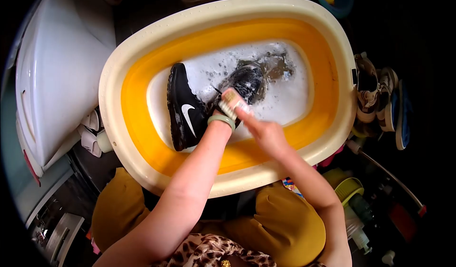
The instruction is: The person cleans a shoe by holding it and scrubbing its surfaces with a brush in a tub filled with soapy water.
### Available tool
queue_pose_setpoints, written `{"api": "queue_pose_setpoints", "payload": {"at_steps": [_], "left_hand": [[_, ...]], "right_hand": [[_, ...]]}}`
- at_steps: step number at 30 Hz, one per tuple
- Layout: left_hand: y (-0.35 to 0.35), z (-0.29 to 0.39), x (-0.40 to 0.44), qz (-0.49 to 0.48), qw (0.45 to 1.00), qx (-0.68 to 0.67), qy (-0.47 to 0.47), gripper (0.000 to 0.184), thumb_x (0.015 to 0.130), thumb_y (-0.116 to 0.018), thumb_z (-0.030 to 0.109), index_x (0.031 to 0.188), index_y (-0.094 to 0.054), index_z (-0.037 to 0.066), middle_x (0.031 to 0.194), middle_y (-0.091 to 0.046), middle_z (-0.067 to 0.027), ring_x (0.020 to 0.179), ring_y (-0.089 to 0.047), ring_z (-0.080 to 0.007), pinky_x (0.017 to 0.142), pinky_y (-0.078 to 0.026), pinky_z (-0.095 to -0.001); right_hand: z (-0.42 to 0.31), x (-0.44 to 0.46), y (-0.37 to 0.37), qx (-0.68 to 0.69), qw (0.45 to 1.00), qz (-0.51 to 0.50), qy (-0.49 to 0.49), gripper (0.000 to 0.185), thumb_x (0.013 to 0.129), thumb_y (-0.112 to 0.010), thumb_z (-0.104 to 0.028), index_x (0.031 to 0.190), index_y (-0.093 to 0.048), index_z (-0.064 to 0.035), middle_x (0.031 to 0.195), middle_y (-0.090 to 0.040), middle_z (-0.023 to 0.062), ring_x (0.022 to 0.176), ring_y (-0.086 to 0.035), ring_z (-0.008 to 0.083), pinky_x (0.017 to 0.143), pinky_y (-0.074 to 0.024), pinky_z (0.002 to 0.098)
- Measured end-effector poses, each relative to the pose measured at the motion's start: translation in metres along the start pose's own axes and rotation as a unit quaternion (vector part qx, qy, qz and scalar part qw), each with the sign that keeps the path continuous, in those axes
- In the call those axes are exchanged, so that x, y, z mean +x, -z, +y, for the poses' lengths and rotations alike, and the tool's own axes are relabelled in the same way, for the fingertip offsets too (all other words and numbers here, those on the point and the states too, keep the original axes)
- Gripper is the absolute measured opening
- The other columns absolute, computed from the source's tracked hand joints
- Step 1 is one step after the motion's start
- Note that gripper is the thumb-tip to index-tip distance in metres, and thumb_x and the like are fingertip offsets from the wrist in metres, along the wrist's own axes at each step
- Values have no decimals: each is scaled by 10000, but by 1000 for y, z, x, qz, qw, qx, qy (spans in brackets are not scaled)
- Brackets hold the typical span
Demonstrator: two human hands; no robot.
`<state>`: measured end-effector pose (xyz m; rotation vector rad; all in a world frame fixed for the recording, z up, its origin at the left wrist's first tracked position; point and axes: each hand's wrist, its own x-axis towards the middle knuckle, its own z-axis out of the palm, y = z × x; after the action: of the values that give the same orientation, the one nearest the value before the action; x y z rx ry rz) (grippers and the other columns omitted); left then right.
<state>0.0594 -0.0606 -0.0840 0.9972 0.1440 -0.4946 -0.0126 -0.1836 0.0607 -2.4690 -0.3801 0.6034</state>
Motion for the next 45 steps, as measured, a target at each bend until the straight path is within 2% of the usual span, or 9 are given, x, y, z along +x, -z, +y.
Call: {"api": "queue_pose_setpoints", "payload": {"at_steps": [10, 12, 16, 21, 25, 32, 35, 39, 45], "left_hand": [[-9, 45, -44, 310, 812, -447, 210, 304, 970, -321, 207, 1186, -518, 127, 1132, -552, -66, 1040, -521, -175, 913, -434, -325], [-3, 30, -27, 102, 992, 4, 78, 316, 962, -337, 191, 1206, -520, 110, 1188, -545, -85, 1097, -509, -194, 932, -424, -326], [-27, 63, -8, 84, 759, 614, -201, 325, 943, -381, 148, 1217, -538, 75, 1258, -544, -117, 1168, -503, -225, 968, -405, -328], [-43, 94, -22, 44, 969, 239, -39, 329, 923, -442, 133, 1231, -523, 54, 1245, -543, -134, 1149, -515, -231, 993, -393, -321], [11, 18, -16, -38, 645, 756, -107, 406, 929, -385, 159, 1328, -430, 98, 1334, -459, -139, 1232, -430, -207, 1003, -369, -301], [-18, 31, 8, 35, 979, 159, -121, 355, 950, -349, 97, 1287, -450, 44, 1272, -502, -142, 1177, -474, -214, 999, -366, -293], [90, -25, 37, -208, 682, 695, 88, 246, 809, -551, 157, 1045, -520, 95, 1013, -542, -100, 964, -519, -194, 785, -420, -334], [-8, 25, -3, 94, 919, 360, -132, 334, 916, -398, 108, 1227, -510, 59, 1238, -526, -143, 1172, -490, -232, 997, -391, -322], [-8, 48, -12, 35, 718, 639, -274, 340, 940, -372, 108, 1240, -508, 25, 1282, -501, -178, 1200, -470, -303, 1054, -344, -373]], "right_hand": [[-10, -6, 13, 40, 999, -9, 13, 454, 876, -569, -113, 1287, -539, -303, 828, -648, 176, 671, -645, 301, 634, -519, 366], [8, 7, 2, 9, 999, 36, 18, 549, 836, -553, -128, 1314, -479, -389, 627, -601, 132, 551, -613, 305, 507, -486, 396], [63, 80, 24, -81, 993, 67, -53, 409, 919, -486, -152, 1297, -514, -304, 747, -625, 192, 617, -611, 342, 566, -481, 409], [31, 24, 23, 36, 997, 70, -25, 454, 900, -542, -105, 1289, -534, -339, 633, -549, 137, 523, -536, 208, 538, -470, 353], [26, 25, -2, -62, 997, 38, 17, 497, 869, -528, -117, 1305, -500, -354, 637, -588, 156, 526, -583, 313, 504, -474, 396], [43, 77, 31, -62, 991, 104, -50, 441, 897, -510, -179, 1308, -488, -336, 670, -603, 179, 583, -608, 342, 506, -464, 420], [0, 29, 16, -44, 998, 14, 35, 489, 876, -526, -119, 1306, -502, -352, 630, -576, 163, 528, -593, 299, 491, -466, 410], [53, 73, 20, -158, 986, 43, -1, 434, 912, -449, -184, 1318, -470, -336, 662, -617, 132, 555, -612, 313, 497, -474, 432], [125, 76, 55, -125, 974, 60, -181, 457, 935, -400, -244, 1379, -349, -342, 936, -661, 186, 813, -639, 352, 707, -485, 431]]}}
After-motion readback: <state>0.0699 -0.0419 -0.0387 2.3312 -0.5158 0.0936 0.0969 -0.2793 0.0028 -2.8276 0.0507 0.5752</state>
